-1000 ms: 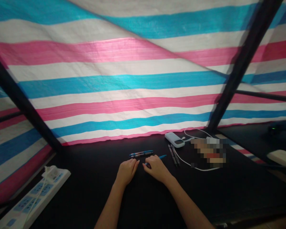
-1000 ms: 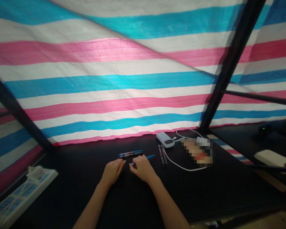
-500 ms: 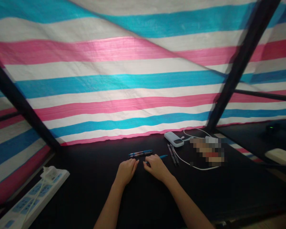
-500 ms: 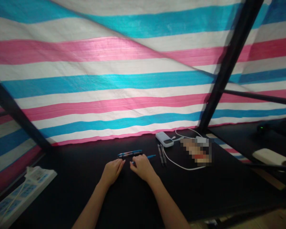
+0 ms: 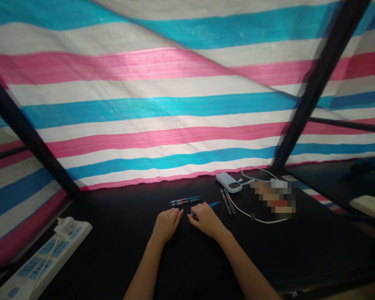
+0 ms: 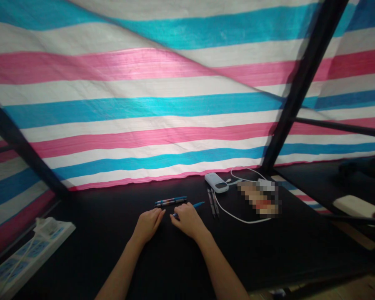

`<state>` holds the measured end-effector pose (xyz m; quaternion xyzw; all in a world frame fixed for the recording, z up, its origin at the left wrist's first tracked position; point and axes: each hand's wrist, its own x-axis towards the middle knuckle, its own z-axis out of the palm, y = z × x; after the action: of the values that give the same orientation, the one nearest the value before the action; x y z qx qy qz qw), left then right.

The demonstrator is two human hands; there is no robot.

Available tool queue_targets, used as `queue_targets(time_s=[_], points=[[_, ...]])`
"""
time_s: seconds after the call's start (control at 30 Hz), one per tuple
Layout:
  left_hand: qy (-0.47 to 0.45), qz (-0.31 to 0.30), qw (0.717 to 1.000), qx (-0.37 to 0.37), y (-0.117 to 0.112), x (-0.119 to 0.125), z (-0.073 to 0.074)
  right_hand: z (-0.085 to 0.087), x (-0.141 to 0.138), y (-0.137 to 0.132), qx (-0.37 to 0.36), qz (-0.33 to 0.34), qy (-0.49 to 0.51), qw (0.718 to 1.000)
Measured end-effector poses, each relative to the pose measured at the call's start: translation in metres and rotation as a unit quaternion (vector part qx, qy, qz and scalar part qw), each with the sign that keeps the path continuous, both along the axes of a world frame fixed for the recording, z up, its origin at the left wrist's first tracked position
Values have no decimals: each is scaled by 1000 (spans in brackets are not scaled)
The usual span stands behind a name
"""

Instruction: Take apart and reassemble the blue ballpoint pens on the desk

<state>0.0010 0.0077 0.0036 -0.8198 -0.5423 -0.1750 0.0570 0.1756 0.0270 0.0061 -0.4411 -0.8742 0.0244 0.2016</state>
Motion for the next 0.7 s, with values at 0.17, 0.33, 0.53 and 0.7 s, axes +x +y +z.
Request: queue_targets(time_s=[0.17, 0.33, 0.53, 0.7], points=[[-20, -10, 1000, -20, 0, 0, 2, 5, 0, -5, -8, 52, 40, 998], [-36, -18, 998, -42, 2, 0, 0, -2, -4, -7, -14, 73, 26, 997], [-24, -18, 998, -62, 3, 1, 0, -8, -4, -2, -33, 87, 56, 994], [26, 37, 996, -78, 7, -1, -1, -5, -3, 0, 6, 44, 81, 996]])
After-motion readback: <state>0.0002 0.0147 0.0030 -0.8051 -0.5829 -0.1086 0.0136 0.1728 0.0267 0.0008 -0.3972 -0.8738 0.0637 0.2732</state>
